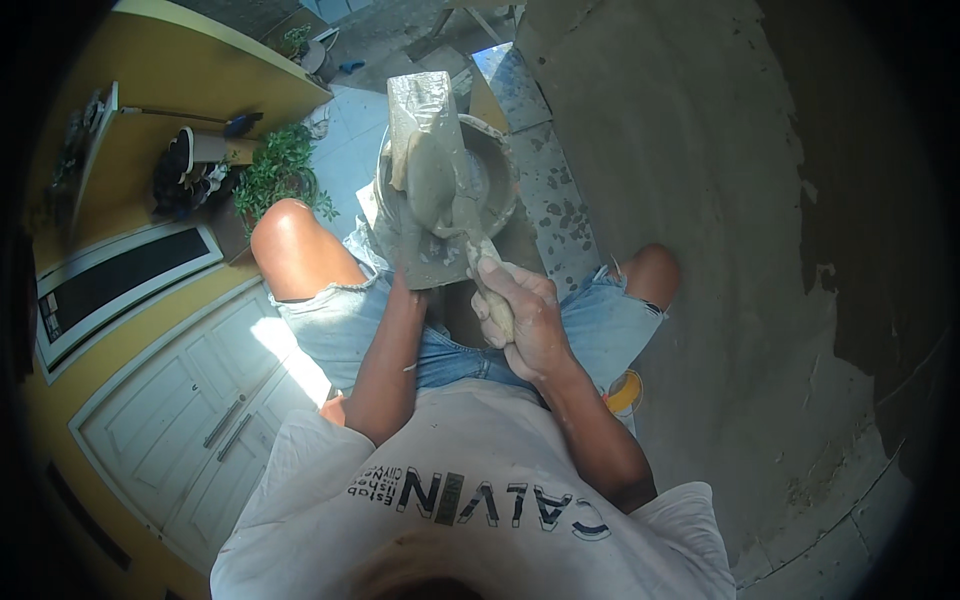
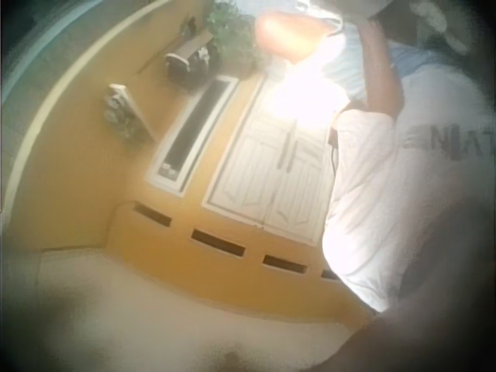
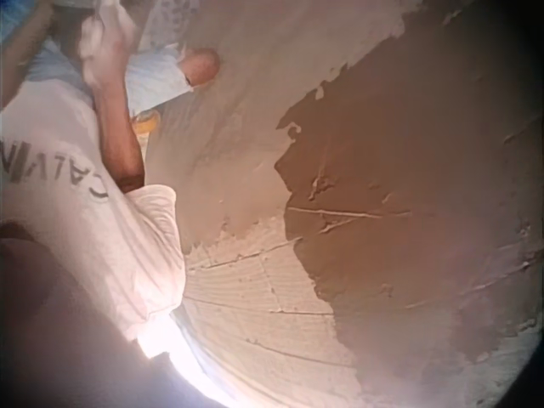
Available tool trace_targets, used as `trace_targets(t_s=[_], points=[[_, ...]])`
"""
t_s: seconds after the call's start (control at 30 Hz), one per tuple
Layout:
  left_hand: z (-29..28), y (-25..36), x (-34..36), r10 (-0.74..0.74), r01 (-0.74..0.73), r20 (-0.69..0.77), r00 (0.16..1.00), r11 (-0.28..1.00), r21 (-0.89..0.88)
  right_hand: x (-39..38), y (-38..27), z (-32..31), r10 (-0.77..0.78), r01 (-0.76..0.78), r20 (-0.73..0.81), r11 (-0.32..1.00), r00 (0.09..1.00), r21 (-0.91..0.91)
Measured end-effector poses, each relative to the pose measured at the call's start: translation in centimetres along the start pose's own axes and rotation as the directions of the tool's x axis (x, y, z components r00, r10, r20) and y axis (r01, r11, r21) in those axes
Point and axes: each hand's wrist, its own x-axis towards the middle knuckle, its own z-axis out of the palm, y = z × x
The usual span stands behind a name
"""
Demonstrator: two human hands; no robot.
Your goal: Applying and smoothing plaster or mortar on an exterior wall using a trowel.
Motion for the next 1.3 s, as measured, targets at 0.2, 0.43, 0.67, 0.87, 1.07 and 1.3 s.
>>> trace_targets(t_s=[0.2,0.43,0.67,0.87,1.07,1.3], points=[[0.6,-0.3,0.1,-0.018,0.018,0.011,1.000,1.000,0.015,0.4,-0.4,-0.1,0.064,-0.094,0.143,0.972,0.988,0.216],[0.7,-0.4,0.5,-0.013,0.013,0.015,1.000,0.999,0.032,0.0,0.2,-0.4,0.121,-0.167,0.160,0.937,0.980,0.307],[-1.0,0.2,0.2,0.016,-0.015,-0.016,1.000,0.999,0.039,-0.6,-0.1,-2.4,0.178,-0.197,0.104,0.955,0.978,0.222],[-2.0,1.7,0.3,0.063,-0.061,-0.030,0.998,0.997,0.055,-1.1,-3.6,-5.1,-0.002,0.001,0.047,1.000,0.999,0.023],[-2.6,1.5,0.0,0.088,-0.088,0.003,0.996,0.992,0.091,6.6,-3.2,-8.0,-0.142,-0.047,-0.194,0.681,0.971,-0.731],[-0.2,2.4,-0.9,0.123,-0.128,0.095,0.988,0.990,0.053,7.2,1.3,-5.1,-0.487,-0.023,-0.077,0.116,0.870,-0.993]])
